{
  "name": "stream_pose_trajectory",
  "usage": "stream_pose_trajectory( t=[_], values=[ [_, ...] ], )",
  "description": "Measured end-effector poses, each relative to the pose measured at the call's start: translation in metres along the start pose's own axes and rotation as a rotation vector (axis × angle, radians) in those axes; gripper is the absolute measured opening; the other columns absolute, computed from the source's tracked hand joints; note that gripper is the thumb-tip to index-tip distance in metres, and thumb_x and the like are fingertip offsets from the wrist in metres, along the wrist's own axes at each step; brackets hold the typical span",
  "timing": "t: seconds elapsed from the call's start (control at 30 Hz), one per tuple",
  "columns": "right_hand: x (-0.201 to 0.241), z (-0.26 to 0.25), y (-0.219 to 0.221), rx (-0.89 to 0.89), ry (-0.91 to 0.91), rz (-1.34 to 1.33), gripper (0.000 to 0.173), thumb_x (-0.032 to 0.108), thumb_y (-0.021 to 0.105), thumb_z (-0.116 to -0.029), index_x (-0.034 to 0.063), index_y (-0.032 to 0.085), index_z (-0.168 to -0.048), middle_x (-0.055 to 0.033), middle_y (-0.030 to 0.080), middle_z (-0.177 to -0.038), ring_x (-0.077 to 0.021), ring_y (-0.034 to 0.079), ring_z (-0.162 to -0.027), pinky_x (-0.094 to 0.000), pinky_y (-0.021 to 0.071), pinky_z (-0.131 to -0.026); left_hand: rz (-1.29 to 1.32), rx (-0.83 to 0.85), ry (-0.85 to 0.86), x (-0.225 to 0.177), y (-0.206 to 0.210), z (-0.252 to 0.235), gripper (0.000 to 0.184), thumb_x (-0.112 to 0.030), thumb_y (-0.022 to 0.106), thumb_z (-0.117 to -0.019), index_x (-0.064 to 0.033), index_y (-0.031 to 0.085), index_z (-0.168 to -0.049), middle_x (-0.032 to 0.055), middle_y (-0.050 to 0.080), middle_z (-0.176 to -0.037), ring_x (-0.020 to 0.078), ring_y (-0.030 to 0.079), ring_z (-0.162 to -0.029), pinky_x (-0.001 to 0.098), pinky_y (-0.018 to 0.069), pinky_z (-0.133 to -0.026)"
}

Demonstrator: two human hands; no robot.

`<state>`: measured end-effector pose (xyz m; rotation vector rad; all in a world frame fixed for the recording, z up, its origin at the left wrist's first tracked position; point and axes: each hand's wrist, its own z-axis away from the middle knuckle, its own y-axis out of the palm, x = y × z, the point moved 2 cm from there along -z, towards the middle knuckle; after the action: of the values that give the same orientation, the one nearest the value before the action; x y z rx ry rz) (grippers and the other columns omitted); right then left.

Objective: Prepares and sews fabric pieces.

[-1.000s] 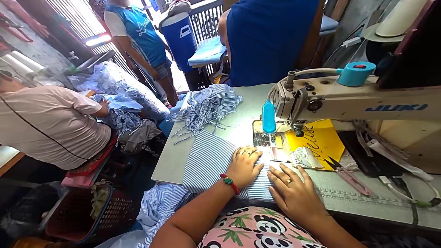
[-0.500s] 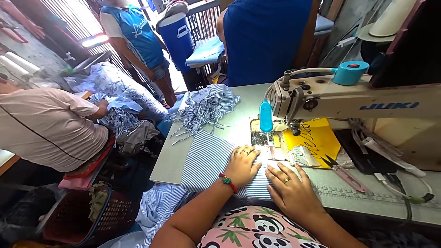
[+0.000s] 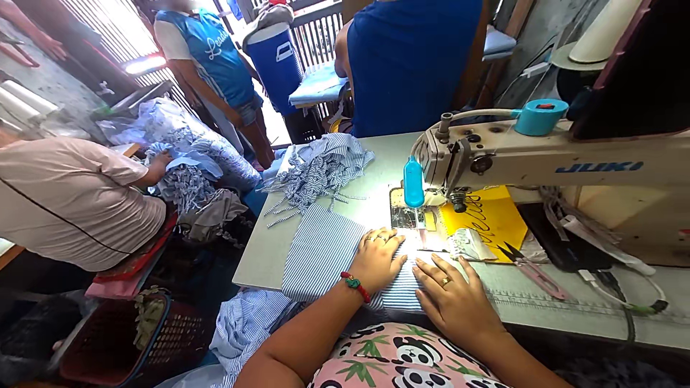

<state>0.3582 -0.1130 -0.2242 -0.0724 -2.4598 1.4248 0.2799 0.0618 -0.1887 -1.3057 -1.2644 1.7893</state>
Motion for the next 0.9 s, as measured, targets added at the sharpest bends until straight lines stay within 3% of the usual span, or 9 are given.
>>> stream_pose_trajectory(
  t=[0.1,0.27,0.4,0.5,0.67,0.8,0.9],
  values=[
    [0.000,0.000,0.000,0.009,0.000,0.002,0.057,0.043,0.030,-0.1041,0.0136,0.073,-0.127,-0.0045,0.068,-0.137,-0.0356,0.055,-0.137,-0.0721,0.0284,-0.113,0.027,0.000,0.002,0.001,-0.001,0.000,0.050,-0.040,0.043,-0.1073,-0.0171,0.053,-0.151,0.0065,0.048,-0.158,0.0258,0.036,-0.151,0.0485,0.0188,-0.126],
    [0.000,0.001,0.001,0.006,-0.006,0.003,0.057,0.042,0.031,-0.1042,0.0125,0.073,-0.126,-0.0057,0.068,-0.137,-0.0366,0.055,-0.137,-0.0722,0.0283,-0.113,0.256,-0.173,0.000,0.011,0.000,-0.001,0.045,-0.028,0.054,-0.1019,-0.0062,0.061,-0.141,0.0162,0.055,-0.149,0.0300,0.046,-0.144,0.0418,0.0307,-0.122],
    [0.000,0.001,0.000,0.004,-0.004,-0.001,0.056,0.042,0.030,-0.1045,0.0126,0.073,-0.126,-0.0058,0.068,-0.137,-0.0366,0.056,-0.136,-0.0720,0.0294,-0.112,0.316,-0.267,-0.042,0.012,-0.002,-0.001,0.035,-0.017,0.056,-0.1003,-0.0031,0.069,-0.130,0.0179,0.058,-0.144,0.0304,0.050,-0.139,0.0397,0.0368,-0.118],
    [0.000,0.001,0.000,0.008,-0.005,-0.003,0.056,0.041,0.031,-0.1042,0.0125,0.073,-0.126,-0.0057,0.068,-0.137,-0.0371,0.055,-0.136,-0.0725,0.0294,-0.112,0.232,-0.244,-0.054,0.010,-0.001,-0.002,0.033,-0.014,0.054,-0.1009,-0.0040,0.070,-0.127,0.0158,0.061,-0.141,0.0287,0.051,-0.138,0.0381,0.0352,-0.119],
    [-0.001,0.001,-0.001,0.025,0.004,-0.003,0.055,0.041,0.032,-0.1041,0.0123,0.073,-0.127,-0.0061,0.068,-0.137,-0.0374,0.056,-0.136,-0.0730,0.0288,-0.112,0.114,-0.158,-0.053,0.005,-0.001,-0.002,0.037,-0.019,0.049,-0.1038,-0.0063,0.067,-0.134,0.0120,0.062,-0.143,0.0267,0.050,-0.141,0.0395,0.0323,-0.121],
    [0.000,0.001,-0.006,0.049,0.017,-0.030,0.051,0.040,0.036,-0.1041,0.0124,0.072,-0.128,-0.0067,0.066,-0.139,-0.0375,0.053,-0.139,-0.0721,0.0299,-0.113,0.013,-0.105,0.000,0.006,0.001,0.001,0.046,-0.031,0.046,-0.1050,-0.0075,0.062,-0.142,0.0119,0.057,-0.149,0.0294,0.047,-0.144,0.0475,0.0313,-0.122],
    [-0.001,0.004,-0.009,0.089,0.017,-0.073,0.045,0.037,0.039,-0.1056,0.0157,0.069,-0.132,-0.0014,0.064,-0.143,-0.0316,0.049,-0.143,-0.0704,0.0278,-0.115,-0.008,-0.113,0.098,0.011,0.010,0.002,0.048,-0.035,0.047,-0.1048,-0.0083,0.061,-0.142,0.0119,0.052,-0.154,0.0300,0.042,-0.148,0.0526,0.0273,-0.124]
  ],
)
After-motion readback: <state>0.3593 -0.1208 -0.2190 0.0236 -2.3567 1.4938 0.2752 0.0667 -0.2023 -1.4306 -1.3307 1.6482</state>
